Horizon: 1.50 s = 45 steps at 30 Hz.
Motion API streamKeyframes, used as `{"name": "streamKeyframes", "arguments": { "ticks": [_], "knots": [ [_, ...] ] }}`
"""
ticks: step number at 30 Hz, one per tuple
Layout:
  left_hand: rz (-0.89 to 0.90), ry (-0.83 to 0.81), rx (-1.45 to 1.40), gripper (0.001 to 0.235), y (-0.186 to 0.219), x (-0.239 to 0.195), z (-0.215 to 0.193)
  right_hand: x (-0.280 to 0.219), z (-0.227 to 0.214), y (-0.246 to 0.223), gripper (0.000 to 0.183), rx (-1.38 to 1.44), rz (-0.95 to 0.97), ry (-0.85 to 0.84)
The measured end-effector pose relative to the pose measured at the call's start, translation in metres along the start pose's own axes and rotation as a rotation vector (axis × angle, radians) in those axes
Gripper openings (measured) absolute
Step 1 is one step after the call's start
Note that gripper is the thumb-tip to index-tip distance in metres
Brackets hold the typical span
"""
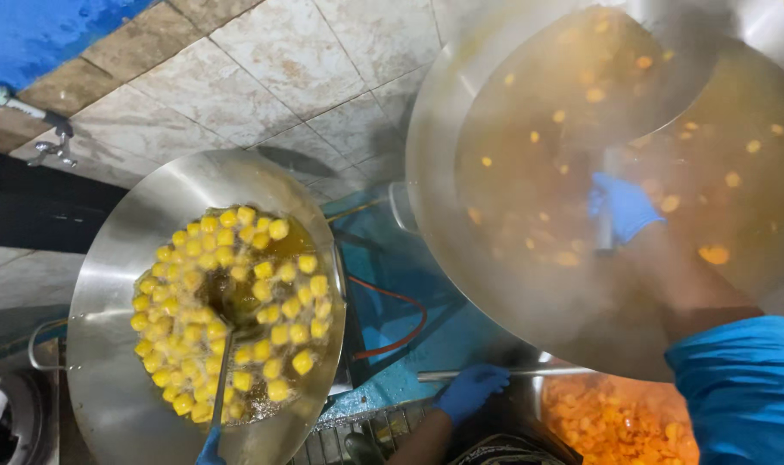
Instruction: The person uses a large perforated ladle to scoop orange-colored food from a steaming pot and transfers it into a metal bowl. The person also stirs yellow round items frying in a separate wok. The person wears blue gloves and a black apron.
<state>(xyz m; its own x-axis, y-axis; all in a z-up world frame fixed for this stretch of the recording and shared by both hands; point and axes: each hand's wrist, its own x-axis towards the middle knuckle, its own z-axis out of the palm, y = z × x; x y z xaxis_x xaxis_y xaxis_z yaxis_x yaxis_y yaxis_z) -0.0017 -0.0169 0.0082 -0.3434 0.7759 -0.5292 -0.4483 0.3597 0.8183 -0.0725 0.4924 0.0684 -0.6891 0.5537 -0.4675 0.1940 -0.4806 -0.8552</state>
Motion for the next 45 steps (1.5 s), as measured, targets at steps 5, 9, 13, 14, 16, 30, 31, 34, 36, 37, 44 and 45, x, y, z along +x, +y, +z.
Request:
{"name": "streamKeyframes", "arguments": {
  "ticks": [5, 9, 13, 14, 16, 30, 31, 34, 36, 37, 44, 45],
  "knots": [
    [0.026, 0.017, -0.075, 0.026, 0.001, 0.010, 0.008, -0.011, 0.067, 0.016, 0.017, 0.243, 0.143, -0.152],
    [-0.031, 0.052, -0.023, 0.027, 0.000, 0.005, 0.007, -0.043, 0.104, 0.015, 0.018, 0.237, 0.135, -0.202],
    [0.017, 0.039, -0.125, 0.025, 0.002, 0.010, 0.009, -0.076, 0.124, 0.001, 0.015, 0.224, 0.212, -0.218],
    [0.065, 0.026, -0.180, 0.024, 0.004, 0.014, 0.009, -0.083, 0.127, -0.002, 0.017, 0.220, 0.232, -0.230],
    [0.000, 0.009, -0.191, 0.023, 0.006, 0.014, 0.010, -0.101, 0.130, -0.007, 0.018, 0.237, 0.277, -0.255],
    [0.017, -0.110, 0.003, 0.023, 0.011, 0.039, 0.011, -0.251, 0.083, -0.006, 0.019, 0.422, 0.644, -0.276],
    [-0.020, -0.103, 0.045, 0.023, 0.010, 0.042, 0.015, -0.265, 0.077, -0.003, 0.019, 0.403, 0.626, -0.256],
    [-0.041, -0.143, 0.057, 0.025, 0.008, 0.049, 0.029, -0.308, 0.067, 0.006, 0.020, 0.369, 0.613, -0.185],
    [-0.031, -0.189, 0.037, 0.025, 0.009, 0.054, 0.038, -0.327, 0.064, 0.006, 0.022, 0.370, 0.655, -0.132],
    [-0.035, -0.212, 0.035, 0.025, 0.008, 0.054, 0.040, -0.335, 0.062, 0.006, 0.023, 0.374, 0.657, -0.117],
    [-0.134, -0.244, 0.174, 0.029, 0.006, 0.053, 0.052, -0.355, 0.064, 0.002, 0.031, 0.427, 0.673, -0.075],
    [-0.123, -0.256, 0.114, 0.029, 0.006, 0.051, 0.052, -0.353, 0.068, 0.003, 0.029, 0.432, 0.652, -0.066]
  ]
}}
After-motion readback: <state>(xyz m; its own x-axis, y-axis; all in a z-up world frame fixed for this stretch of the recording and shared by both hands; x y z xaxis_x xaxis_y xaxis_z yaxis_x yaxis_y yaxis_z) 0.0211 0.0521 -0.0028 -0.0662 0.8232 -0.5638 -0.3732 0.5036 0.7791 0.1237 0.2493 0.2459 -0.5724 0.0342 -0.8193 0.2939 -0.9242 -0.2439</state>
